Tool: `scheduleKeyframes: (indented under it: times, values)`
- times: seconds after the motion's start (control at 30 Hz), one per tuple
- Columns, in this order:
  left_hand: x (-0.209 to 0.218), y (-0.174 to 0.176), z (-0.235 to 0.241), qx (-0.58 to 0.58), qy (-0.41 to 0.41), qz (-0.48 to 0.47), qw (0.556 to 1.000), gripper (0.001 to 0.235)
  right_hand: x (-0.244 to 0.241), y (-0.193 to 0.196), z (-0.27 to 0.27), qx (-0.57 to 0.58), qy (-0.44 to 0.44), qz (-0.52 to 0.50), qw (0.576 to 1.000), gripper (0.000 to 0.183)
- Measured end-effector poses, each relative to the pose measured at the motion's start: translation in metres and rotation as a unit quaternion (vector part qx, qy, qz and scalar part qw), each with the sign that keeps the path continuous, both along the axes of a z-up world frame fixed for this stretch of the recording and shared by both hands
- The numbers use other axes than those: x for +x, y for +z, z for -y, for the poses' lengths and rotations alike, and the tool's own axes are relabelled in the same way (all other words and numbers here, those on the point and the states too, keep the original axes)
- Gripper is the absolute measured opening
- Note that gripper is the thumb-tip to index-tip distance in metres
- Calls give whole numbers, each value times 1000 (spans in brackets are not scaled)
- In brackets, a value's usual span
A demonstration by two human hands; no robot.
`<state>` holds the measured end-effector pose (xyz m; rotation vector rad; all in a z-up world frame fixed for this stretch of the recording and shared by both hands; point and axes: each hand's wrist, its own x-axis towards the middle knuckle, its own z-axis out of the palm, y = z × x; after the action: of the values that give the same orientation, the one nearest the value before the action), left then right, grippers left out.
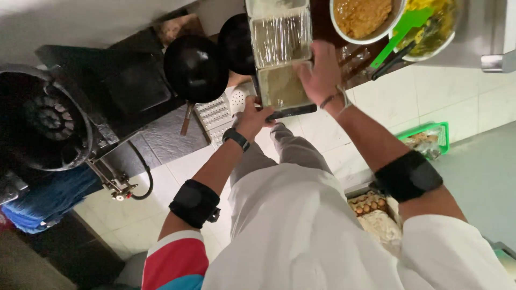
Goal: The recorder is peeling small onions and organizing various food preparation containers in a kitchen.
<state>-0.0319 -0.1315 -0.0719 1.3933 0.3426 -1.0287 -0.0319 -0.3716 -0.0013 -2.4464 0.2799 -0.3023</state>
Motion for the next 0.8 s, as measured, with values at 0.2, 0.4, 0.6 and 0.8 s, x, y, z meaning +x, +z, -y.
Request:
scheduleKeyframes:
  times: [0.2, 0.4, 0.6, 0.8]
  values:
    - [-8, 5, 50, -58, -19, -17, 998, 47, -54, 15, -3, -95, -60, -122, 986, 36]
    - [-12, -6, 65, -23, -28, 4, 999, 47, -64, 5, 10, -141, -75, -122, 980, 16]
    - [-8, 0, 60, -24, -66, 40, 997, 41, -55, -7, -7, -132, -90, -130, 979, 23]
    - [-8, 0, 58, -49, -62, 19, 997, 40, -52, 41, -25, -61, -32, 4, 998, 4]
